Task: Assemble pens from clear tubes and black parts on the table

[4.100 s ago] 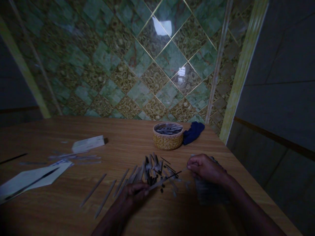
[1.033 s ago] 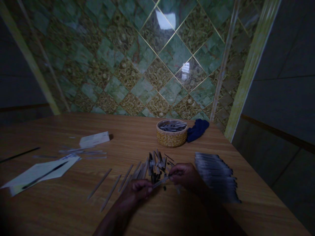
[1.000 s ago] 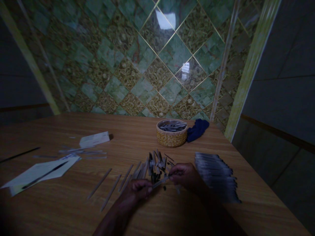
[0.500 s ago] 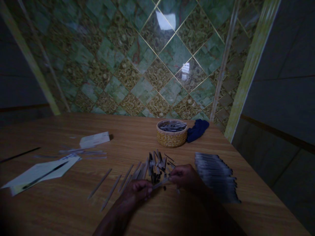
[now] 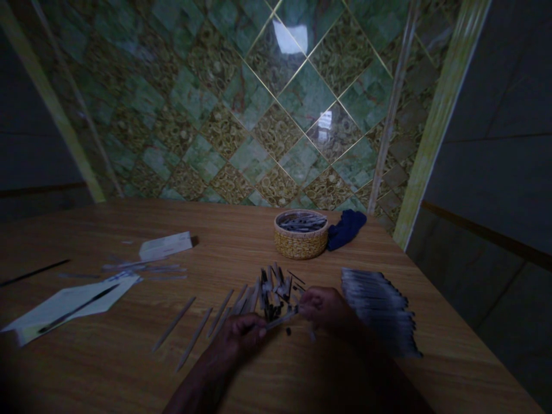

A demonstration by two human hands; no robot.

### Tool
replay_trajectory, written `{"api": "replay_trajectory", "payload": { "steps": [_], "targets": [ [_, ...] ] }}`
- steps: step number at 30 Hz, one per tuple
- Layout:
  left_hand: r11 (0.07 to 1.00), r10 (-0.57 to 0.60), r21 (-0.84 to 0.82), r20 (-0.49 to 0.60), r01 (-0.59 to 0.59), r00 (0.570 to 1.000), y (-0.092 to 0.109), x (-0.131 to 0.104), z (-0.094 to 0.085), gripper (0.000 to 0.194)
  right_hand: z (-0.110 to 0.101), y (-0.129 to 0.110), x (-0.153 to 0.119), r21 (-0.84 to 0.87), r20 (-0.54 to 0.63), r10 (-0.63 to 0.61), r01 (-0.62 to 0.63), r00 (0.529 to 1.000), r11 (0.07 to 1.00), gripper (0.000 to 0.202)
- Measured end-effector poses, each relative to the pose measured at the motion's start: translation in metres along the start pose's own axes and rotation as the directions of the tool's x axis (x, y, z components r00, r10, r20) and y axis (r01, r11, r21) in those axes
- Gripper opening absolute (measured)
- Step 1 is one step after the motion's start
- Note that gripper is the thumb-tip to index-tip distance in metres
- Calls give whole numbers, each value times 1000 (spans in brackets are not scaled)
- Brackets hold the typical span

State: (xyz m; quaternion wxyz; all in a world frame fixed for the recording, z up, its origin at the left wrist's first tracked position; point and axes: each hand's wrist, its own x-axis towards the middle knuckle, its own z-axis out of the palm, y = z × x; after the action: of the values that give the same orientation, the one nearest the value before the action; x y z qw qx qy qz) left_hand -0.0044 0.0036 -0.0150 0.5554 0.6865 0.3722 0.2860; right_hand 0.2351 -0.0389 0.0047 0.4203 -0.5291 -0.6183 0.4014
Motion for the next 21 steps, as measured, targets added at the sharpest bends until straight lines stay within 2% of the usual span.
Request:
{"api": "replay_trajectory", "payload": {
  "steps": [3, 8, 11, 13, 15, 19, 21],
  "targets": [
    [1000, 1, 0, -1, -1, 1000, -2, 1, 0, 30, 2, 2, 1, 4, 24, -20, 20, 1000, 1000, 16],
    [1000, 13, 3, 10, -13, 1000, -6, 1, 0, 30, 7, 3, 1, -46, 14, 44, -43, 999, 998, 37],
    [1000, 6, -14, -9, -7, 1000, -6, 1, 0, 29, 5, 1, 1, -12, 1, 21, -21, 1000, 1000, 29],
    [1000, 6, -7, -21, -7, 1000, -4, 0, 2, 28, 3, 0, 1, 11, 9, -12, 12, 1000, 1000, 19],
    [1000, -5, 8, -28, 5, 1000, 1, -1, 3, 28, 4, 1, 1, 1, 20, -21, 21, 1000, 1000, 19],
    [999, -28, 45, -49, 30, 998, 10, -3, 4, 28, 9, 1, 0, -21, -29, 51, -52, 998, 998, 37],
    [998, -25, 50, -52, 27, 998, 11, -4, 4, 29, 10, 0, 0, -2, -40, 49, -49, 998, 999, 35]
  ]
}}
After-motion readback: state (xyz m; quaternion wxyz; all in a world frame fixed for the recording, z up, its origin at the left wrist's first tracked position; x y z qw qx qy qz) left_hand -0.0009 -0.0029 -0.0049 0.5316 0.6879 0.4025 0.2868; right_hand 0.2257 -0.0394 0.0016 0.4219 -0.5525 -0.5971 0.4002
